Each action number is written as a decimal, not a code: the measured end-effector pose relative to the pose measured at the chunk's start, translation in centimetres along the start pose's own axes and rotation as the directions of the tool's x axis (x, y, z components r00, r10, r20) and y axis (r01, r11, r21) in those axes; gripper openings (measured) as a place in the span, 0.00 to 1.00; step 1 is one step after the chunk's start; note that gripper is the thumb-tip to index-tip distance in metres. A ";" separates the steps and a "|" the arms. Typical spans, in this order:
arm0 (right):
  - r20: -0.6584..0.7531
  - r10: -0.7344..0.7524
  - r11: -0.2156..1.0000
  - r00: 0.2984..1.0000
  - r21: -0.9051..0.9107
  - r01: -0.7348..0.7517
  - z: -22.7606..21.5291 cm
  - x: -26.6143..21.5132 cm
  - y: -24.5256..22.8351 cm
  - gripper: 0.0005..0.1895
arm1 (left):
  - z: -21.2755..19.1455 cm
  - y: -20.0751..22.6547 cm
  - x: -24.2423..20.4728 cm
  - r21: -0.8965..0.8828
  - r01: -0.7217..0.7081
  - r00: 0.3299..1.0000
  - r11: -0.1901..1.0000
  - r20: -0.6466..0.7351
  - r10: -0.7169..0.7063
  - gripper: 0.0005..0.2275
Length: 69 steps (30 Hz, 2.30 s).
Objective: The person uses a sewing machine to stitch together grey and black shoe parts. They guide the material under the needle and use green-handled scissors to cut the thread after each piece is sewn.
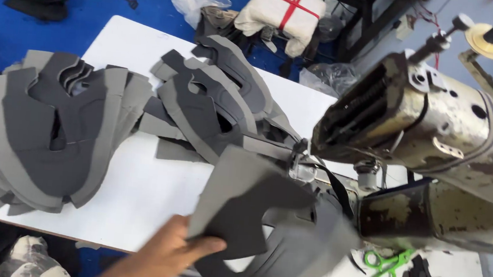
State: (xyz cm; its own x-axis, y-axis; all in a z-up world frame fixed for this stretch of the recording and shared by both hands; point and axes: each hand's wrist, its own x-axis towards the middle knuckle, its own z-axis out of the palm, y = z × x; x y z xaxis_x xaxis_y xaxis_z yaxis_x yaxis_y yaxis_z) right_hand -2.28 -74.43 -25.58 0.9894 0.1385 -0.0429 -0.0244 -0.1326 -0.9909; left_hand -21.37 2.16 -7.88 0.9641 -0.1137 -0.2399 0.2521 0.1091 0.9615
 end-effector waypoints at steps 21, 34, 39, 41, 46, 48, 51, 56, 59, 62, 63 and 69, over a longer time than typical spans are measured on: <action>0.133 0.226 0.965 0.965 -0.163 -0.204 49.8 -6.5 -27.9 0.22 | 6.7 -2.4 0.4 -0.067 0.087 0.992 0.994 -0.083 -0.093 0.22; 0.193 0.164 0.946 0.968 -0.309 -0.098 49.6 -7.2 -28.1 0.26 | 6.3 -1.4 0.3 -0.007 0.154 0.988 0.988 -0.029 -0.154 0.22; 0.157 0.132 0.946 0.979 -0.314 -0.077 50.1 -7.9 -27.6 0.25 | 6.2 -1.1 0.1 -0.027 0.144 0.989 0.989 -0.021 -0.144 0.19; 0.138 0.116 0.945 0.984 -0.319 -0.067 49.9 -8.1 -27.1 0.25 | 6.3 -1.0 0.1 -0.033 0.137 0.990 0.990 -0.022 -0.138 0.18; -0.111 -0.093 0.886 0.989 -0.462 0.031 47.5 -8.2 -25.4 0.18 | 5.8 -1.2 0.0 -0.056 0.133 0.989 0.989 -0.063 -0.137 0.20; -0.211 -0.006 0.817 0.977 -0.564 -0.117 46.5 -7.8 -25.0 0.17 | 5.5 -1.8 0.2 -0.059 0.154 0.985 0.986 -0.069 -0.158 0.21; -0.293 0.294 0.632 0.910 -0.655 -0.415 43.4 -7.2 -20.0 0.22 | 5.4 -1.3 0.4 -0.163 0.216 0.973 0.963 -0.041 -0.225 0.21; -0.198 0.670 0.738 0.715 0.077 -0.670 42.9 -9.1 -15.7 0.22 | 5.5 -1.6 0.9 -0.345 0.284 0.958 0.895 0.052 -0.284 0.21; -0.136 0.544 0.819 0.828 0.300 -0.488 45.1 -8.8 -21.3 0.22 | 5.7 -1.3 1.0 -0.391 0.264 0.963 0.882 0.066 -0.260 0.22; -0.155 0.391 0.916 0.907 0.164 -0.367 44.0 -8.9 -20.4 0.19 | 5.7 -1.2 1.2 -0.365 0.252 0.966 0.896 0.043 -0.254 0.22; -0.148 0.359 0.931 0.921 0.121 -0.344 44.0 -9.0 -20.8 0.18 | 5.7 -1.1 1.2 -0.365 0.244 0.968 0.898 0.039 -0.247 0.22; -0.165 0.358 0.932 0.919 0.013 -0.361 43.7 -8.8 -21.4 0.17 | 5.8 -0.8 1.2 -0.265 0.229 0.973 0.937 0.026 -0.230 0.22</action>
State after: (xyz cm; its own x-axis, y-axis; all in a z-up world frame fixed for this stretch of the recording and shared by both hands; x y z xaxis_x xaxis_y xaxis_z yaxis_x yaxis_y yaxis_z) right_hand -16.70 -29.95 -9.54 0.9241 -0.0823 -0.3731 -0.3818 -0.1614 -0.9100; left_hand -20.89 -3.80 -8.16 0.8776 -0.1612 -0.4515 0.4789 0.3378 0.8103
